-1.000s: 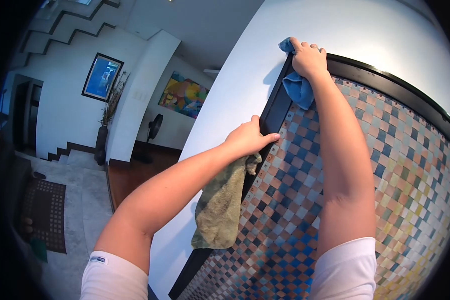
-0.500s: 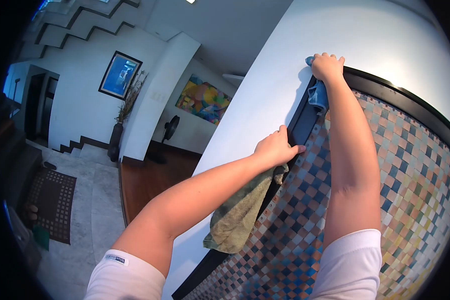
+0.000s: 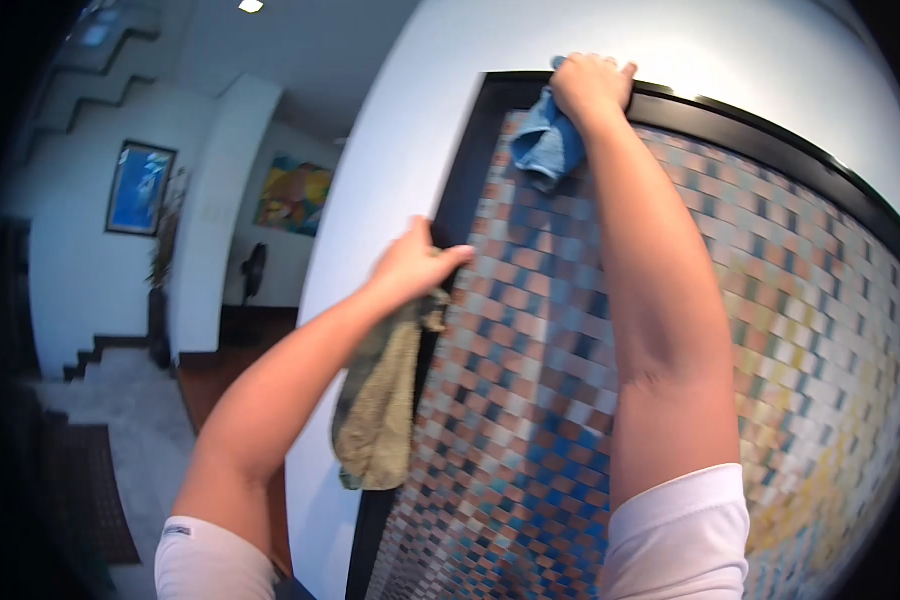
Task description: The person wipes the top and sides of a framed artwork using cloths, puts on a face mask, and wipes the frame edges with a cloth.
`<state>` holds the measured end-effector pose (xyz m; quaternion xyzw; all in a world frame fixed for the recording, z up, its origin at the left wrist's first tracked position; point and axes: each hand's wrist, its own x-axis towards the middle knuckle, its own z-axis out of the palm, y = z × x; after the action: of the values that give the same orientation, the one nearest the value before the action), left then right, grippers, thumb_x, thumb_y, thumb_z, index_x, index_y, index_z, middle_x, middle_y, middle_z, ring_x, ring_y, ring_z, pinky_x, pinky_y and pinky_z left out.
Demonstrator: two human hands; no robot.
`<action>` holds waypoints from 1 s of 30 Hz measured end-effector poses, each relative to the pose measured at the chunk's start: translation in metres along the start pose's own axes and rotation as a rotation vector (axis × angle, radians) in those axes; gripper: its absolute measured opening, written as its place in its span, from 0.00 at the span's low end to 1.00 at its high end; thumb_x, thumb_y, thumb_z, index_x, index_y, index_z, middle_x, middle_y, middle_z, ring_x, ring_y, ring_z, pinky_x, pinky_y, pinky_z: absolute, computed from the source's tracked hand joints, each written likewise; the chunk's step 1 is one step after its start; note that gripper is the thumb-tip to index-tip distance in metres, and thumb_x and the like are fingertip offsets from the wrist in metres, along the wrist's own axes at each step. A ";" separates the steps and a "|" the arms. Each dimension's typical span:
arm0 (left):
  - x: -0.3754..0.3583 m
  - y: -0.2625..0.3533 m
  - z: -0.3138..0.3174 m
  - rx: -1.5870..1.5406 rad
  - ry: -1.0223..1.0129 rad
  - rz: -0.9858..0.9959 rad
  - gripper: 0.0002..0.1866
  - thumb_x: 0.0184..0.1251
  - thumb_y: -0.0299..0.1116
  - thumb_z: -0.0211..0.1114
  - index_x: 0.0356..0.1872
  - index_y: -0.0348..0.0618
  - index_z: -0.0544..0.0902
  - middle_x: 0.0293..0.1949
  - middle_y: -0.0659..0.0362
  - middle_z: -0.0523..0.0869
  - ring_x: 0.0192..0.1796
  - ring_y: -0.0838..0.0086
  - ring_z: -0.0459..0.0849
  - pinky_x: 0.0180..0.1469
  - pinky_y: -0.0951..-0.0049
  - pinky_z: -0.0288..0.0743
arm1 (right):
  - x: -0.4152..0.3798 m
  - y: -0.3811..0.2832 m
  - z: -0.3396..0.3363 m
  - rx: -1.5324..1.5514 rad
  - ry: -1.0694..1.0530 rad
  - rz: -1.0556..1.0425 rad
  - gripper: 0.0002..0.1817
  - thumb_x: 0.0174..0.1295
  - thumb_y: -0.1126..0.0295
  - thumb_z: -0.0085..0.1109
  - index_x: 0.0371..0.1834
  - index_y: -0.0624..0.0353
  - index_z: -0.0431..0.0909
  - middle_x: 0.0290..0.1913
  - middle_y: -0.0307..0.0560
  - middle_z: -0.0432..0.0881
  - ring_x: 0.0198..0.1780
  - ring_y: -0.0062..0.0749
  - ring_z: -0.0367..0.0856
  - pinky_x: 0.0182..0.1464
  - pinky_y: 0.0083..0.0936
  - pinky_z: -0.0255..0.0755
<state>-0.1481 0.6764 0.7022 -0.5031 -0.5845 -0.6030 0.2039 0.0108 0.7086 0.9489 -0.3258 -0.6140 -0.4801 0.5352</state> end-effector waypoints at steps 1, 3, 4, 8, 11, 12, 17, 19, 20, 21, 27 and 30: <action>0.001 -0.001 0.000 -0.005 -0.001 -0.003 0.41 0.51 0.57 0.69 0.51 0.26 0.69 0.43 0.37 0.82 0.48 0.50 0.83 0.51 0.60 0.75 | -0.003 0.017 -0.005 0.016 0.003 0.017 0.17 0.61 0.65 0.44 0.43 0.51 0.85 0.49 0.46 0.84 0.55 0.42 0.78 0.66 0.55 0.50; 0.002 -0.008 0.003 -0.012 0.005 0.020 0.42 0.52 0.58 0.69 0.54 0.27 0.69 0.46 0.36 0.81 0.52 0.50 0.81 0.54 0.59 0.73 | -0.011 0.056 -0.019 -0.011 0.013 0.043 0.17 0.60 0.65 0.44 0.43 0.52 0.85 0.48 0.47 0.84 0.55 0.43 0.78 0.66 0.55 0.49; -0.002 -0.002 0.000 -0.023 -0.007 0.014 0.42 0.52 0.59 0.68 0.55 0.28 0.69 0.49 0.35 0.79 0.54 0.50 0.80 0.56 0.59 0.72 | -0.016 0.078 -0.026 -0.009 0.012 0.053 0.18 0.60 0.65 0.44 0.43 0.52 0.85 0.48 0.47 0.84 0.55 0.44 0.77 0.66 0.55 0.48; 0.000 -0.007 0.002 0.011 0.014 0.013 0.44 0.53 0.60 0.68 0.58 0.29 0.69 0.51 0.37 0.79 0.54 0.52 0.79 0.56 0.60 0.72 | -0.038 0.172 -0.052 -0.041 0.087 0.063 0.20 0.62 0.60 0.41 0.42 0.53 0.85 0.45 0.49 0.85 0.52 0.44 0.79 0.65 0.59 0.48; 0.013 -0.033 0.010 -0.052 0.016 -0.011 0.42 0.54 0.58 0.68 0.60 0.31 0.69 0.51 0.40 0.79 0.55 0.58 0.79 0.58 0.63 0.70 | -0.052 0.248 -0.075 -0.088 0.058 0.095 0.22 0.64 0.59 0.37 0.44 0.52 0.84 0.46 0.50 0.84 0.53 0.44 0.79 0.63 0.57 0.50; 0.006 -0.021 0.010 -0.068 0.047 -0.033 0.42 0.55 0.56 0.69 0.61 0.32 0.69 0.51 0.42 0.79 0.54 0.61 0.79 0.57 0.65 0.70 | -0.058 0.271 -0.096 -0.007 0.012 0.139 0.26 0.59 0.47 0.48 0.49 0.54 0.82 0.52 0.60 0.80 0.58 0.49 0.76 0.67 0.63 0.48; 0.055 -0.112 0.021 -0.115 0.151 -0.040 0.40 0.60 0.54 0.66 0.65 0.35 0.67 0.48 0.44 0.82 0.51 0.65 0.81 0.55 0.70 0.71 | -0.082 0.417 -0.132 -0.124 0.060 0.129 0.22 0.61 0.56 0.43 0.45 0.59 0.82 0.51 0.60 0.80 0.56 0.52 0.78 0.63 0.63 0.54; 0.062 -0.135 0.028 -0.217 0.188 -0.066 0.40 0.59 0.57 0.65 0.64 0.37 0.69 0.50 0.44 0.81 0.53 0.66 0.80 0.55 0.72 0.71 | -0.109 0.465 -0.161 -0.211 0.090 0.150 0.23 0.64 0.57 0.38 0.47 0.59 0.80 0.53 0.60 0.79 0.58 0.53 0.76 0.62 0.62 0.54; 0.063 -0.139 0.028 -0.211 0.183 -0.084 0.38 0.59 0.58 0.64 0.63 0.39 0.71 0.51 0.45 0.81 0.54 0.66 0.79 0.56 0.72 0.70 | -0.118 0.486 -0.175 -0.238 0.097 0.180 0.23 0.65 0.57 0.37 0.47 0.60 0.80 0.53 0.60 0.79 0.58 0.54 0.75 0.63 0.61 0.54; 0.062 -0.140 0.030 -0.115 0.268 -0.095 0.37 0.60 0.59 0.64 0.63 0.42 0.72 0.53 0.47 0.80 0.56 0.67 0.78 0.58 0.70 0.68 | -0.118 0.520 -0.180 -0.258 0.087 0.182 0.25 0.66 0.55 0.34 0.48 0.60 0.79 0.53 0.61 0.78 0.58 0.55 0.75 0.63 0.59 0.54; 0.089 -0.185 0.026 0.214 0.363 -0.079 0.30 0.67 0.55 0.55 0.62 0.46 0.74 0.60 0.49 0.77 0.61 0.60 0.76 0.62 0.66 0.68 | -0.142 0.624 -0.213 -0.176 0.110 0.141 0.26 0.67 0.52 0.33 0.48 0.59 0.77 0.54 0.60 0.78 0.57 0.58 0.75 0.58 0.63 0.58; 0.054 -0.114 0.035 0.440 0.461 -0.091 0.32 0.60 0.53 0.62 0.62 0.46 0.74 0.55 0.47 0.76 0.56 0.57 0.75 0.56 0.62 0.70 | -0.142 0.632 -0.206 -0.543 0.124 -0.097 0.23 0.67 0.56 0.33 0.47 0.60 0.76 0.52 0.59 0.79 0.54 0.57 0.76 0.54 0.63 0.62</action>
<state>-0.2525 0.7532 0.6837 -0.2703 -0.6613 -0.5686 0.4079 0.6897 0.7381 0.9559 -0.3974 -0.4441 -0.6710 0.4412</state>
